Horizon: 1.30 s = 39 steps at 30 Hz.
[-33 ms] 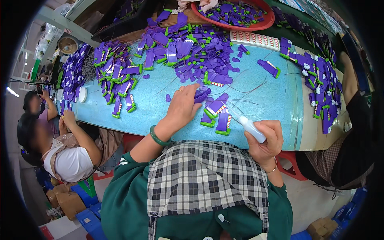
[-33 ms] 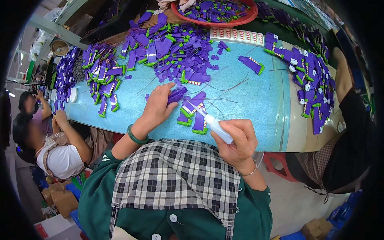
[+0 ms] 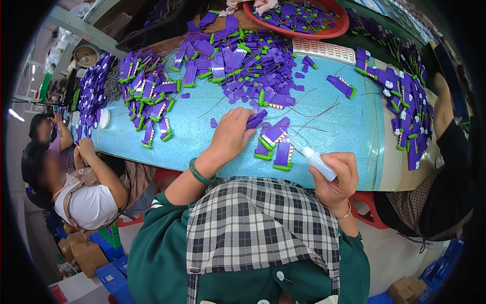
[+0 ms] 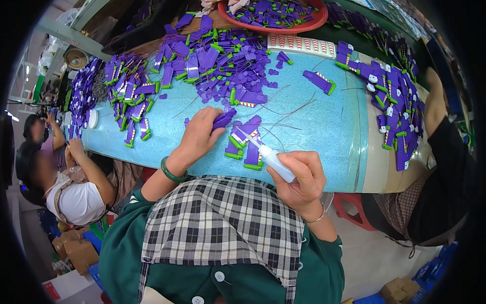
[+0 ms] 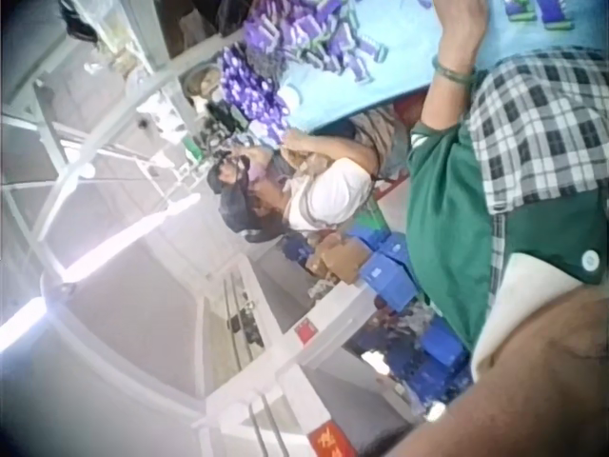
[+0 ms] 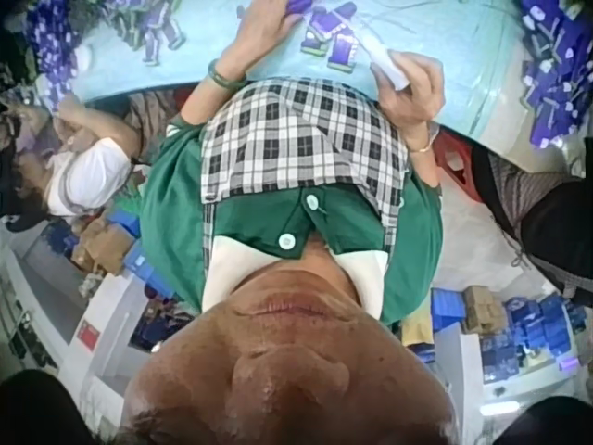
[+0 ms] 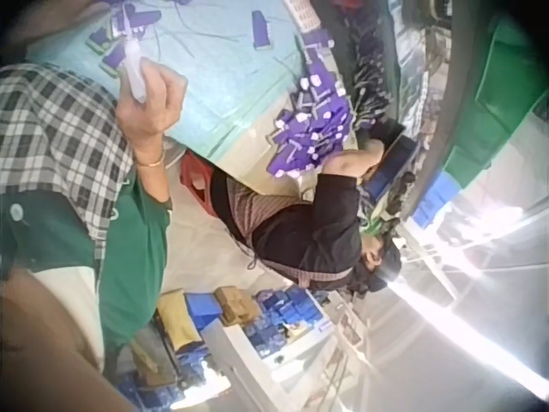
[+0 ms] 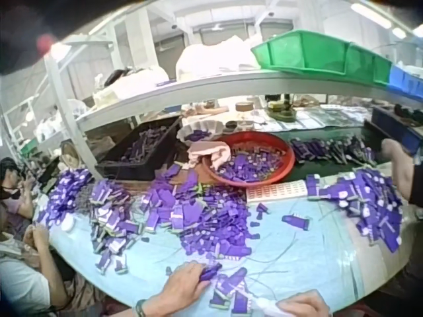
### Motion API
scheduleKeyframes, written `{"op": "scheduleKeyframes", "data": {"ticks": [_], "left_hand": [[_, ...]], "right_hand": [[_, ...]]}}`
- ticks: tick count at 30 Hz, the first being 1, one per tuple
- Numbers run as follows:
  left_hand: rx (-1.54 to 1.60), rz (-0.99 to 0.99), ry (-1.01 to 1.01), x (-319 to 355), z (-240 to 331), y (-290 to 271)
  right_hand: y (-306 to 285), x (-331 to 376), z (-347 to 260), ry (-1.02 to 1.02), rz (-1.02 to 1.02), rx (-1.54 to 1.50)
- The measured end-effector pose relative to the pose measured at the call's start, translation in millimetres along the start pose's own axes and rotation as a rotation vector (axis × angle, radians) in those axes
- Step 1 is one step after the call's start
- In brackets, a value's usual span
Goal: The person sits at a table in a workshop and assembles small purple and green plastic components. They repeatedly pick up a purple piece, apply glue from a small bottle, and attach a green piece to it. The finished units are placed into a red tray on the table.
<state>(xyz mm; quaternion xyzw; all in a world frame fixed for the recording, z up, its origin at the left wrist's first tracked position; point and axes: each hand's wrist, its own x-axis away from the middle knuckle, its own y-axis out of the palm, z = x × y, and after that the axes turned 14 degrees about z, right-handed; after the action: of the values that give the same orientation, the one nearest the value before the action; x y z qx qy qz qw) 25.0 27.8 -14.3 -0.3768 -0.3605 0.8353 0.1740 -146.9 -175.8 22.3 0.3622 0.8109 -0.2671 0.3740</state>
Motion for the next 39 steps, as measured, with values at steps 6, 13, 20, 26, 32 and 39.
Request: {"op": "scheduleKeyframes", "data": {"ticks": [6, 13, 20, 26, 32, 39], "left_hand": [[0.19, 0.001, -0.276, 7.3, 3.4, -41.0], [-0.126, -0.168, -0.184, 36.0, 13.2, -24.8], [0.04, 0.1, -0.395, 36.6, -1.4, -16.2], [0.034, 0.001, -0.308, 39.2, -3.4, -20.1], [0.163, 0.05, -0.388, 41.2, 5.1, -22.2], [1.299, -0.281, -0.864, 17.0, 18.6, -25.8]], "right_hand": [[2.4, 0.3, 0.7, -0.012, -0.018, -0.015], [14.6, -2.0, 0.6, -0.007, -0.066, -0.058], [16.9, -3.9, -2.5, 0.006, -0.092, -0.06], [22.4, -4.5, -4.5, 0.015, -0.161, -0.077], [29.6, -8.8, -6.5, 0.003, -0.184, -0.088], [38.7, -18.7, -9.9, -0.089, -0.133, 0.003]]}}
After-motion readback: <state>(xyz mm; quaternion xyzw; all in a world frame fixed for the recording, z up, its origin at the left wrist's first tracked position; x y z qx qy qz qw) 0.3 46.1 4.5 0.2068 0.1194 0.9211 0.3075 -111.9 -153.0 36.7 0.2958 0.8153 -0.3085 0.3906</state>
